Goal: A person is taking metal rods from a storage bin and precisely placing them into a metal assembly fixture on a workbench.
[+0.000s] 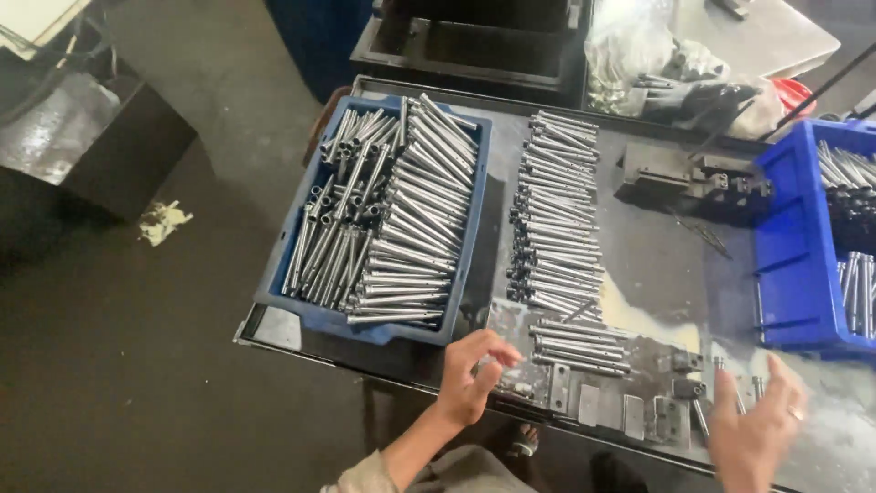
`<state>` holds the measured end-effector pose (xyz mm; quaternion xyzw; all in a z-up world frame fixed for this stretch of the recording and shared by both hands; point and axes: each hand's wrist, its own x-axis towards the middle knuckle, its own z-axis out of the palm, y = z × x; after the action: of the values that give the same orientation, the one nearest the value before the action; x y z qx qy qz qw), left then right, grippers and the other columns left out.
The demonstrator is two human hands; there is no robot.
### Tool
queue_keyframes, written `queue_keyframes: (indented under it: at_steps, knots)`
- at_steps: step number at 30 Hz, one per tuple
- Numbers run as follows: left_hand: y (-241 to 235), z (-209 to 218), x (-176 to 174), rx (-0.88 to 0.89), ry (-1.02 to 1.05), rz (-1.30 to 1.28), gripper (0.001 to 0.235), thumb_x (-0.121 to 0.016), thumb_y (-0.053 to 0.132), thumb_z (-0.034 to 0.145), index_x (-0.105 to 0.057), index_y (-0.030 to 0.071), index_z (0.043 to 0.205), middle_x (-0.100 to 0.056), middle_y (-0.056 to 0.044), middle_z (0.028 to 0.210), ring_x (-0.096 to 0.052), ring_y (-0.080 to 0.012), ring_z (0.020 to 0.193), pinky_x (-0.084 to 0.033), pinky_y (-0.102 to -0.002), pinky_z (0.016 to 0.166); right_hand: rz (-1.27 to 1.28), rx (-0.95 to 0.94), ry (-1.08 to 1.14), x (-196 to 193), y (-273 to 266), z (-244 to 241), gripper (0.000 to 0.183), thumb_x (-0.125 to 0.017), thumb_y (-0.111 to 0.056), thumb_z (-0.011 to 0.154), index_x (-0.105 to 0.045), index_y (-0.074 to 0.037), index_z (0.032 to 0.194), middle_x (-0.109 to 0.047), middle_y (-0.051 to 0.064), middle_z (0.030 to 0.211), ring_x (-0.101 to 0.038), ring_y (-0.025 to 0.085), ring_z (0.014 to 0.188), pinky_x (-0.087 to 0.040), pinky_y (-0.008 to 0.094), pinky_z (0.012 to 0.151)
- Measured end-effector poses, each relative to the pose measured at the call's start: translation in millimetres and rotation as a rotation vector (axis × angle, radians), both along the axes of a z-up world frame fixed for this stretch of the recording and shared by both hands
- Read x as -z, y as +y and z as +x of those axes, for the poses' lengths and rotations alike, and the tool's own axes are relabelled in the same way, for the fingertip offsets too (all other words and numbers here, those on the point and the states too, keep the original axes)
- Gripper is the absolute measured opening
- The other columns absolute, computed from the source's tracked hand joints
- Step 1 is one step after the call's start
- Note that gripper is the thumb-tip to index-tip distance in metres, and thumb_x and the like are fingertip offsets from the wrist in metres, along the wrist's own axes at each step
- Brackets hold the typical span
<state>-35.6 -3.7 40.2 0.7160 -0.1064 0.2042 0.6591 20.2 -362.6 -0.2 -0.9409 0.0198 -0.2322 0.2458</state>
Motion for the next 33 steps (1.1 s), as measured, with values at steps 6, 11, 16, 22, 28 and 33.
queue_keyframes:
  at_steps: [6,11,16,22,28,33]
  knots:
    - [24,-62,25,-0.306,0.014,-0.033,0.068,-0.040,0.056,0.104,-0.059,0.009,0.059,-0.056,-0.003,0.052,-0.051,-0.0152,0.044,-0.037,-0.030,0.047,0.073,-1.043,0.248,-91,307,11,0.099,-0.079,-0.044,0.087,-0.022,-0.006,0.159,-0.019,0.025,0.166,-0.020,0.046,0.153,-0.029,0.060,0.116]
    - [56,-76,49,-0.260,-0.059,0.007,0.064,-0.045,0.052,0.105,-0.060,0.009,0.061,-0.059,-0.003,0.056,-0.051,-0.0171,0.046,-0.038,-0.032,0.049,-0.080,-1.019,0.214,-66,371,64,0.136,-0.090,-0.069,0.065,-0.016,-0.007,0.161,-0.018,0.033,0.162,-0.019,0.051,0.150,-0.027,0.063,0.116]
    - [67,-81,39,-0.358,0.007,-0.051,0.056,-0.051,0.045,0.101,-0.061,0.009,0.060,-0.058,-0.002,0.055,-0.050,-0.0148,0.048,-0.037,-0.031,0.049,-0.145,-1.026,0.213,-61,373,61,0.141,-0.087,-0.073,0.062,-0.016,-0.002,0.160,-0.035,0.034,0.152,-0.032,0.052,0.143,-0.032,0.063,0.113]
    - [77,-65,15,-0.338,-0.086,0.021,0.043,-0.053,0.031,0.100,-0.058,0.010,0.063,-0.057,-0.003,0.059,-0.050,-0.0154,0.052,-0.037,-0.030,0.053,-0.143,-1.031,0.146,-53,372,53,0.111,-0.104,-0.041,0.052,-0.047,-0.001,0.138,-0.061,0.020,0.122,-0.059,0.041,0.106,-0.049,0.049,0.091]
    - [92,-60,16,-0.560,-0.081,0.033,0.030,-0.051,0.025,0.099,-0.059,0.008,0.075,-0.057,-0.003,0.068,-0.052,-0.0159,0.059,-0.041,-0.030,0.060,-0.140,-1.043,0.361,-64,379,74,0.083,-0.088,-0.029,0.067,-0.049,-0.001,0.135,-0.060,0.009,0.067,-0.054,0.026,0.057,-0.041,0.041,0.052]
    - [98,-51,15,-0.639,0.149,-0.147,0.015,-0.062,0.018,0.097,-0.065,0.007,0.107,-0.065,-0.004,0.094,-0.063,-0.0132,0.084,-0.055,-0.027,0.077,-0.139,-1.123,0.294,-56,380,79,0.058,-0.079,-0.020,0.067,-0.051,-0.007,0.116,-0.041,0.002,0.052,-0.032,0.016,0.048,-0.026,0.037,0.043]
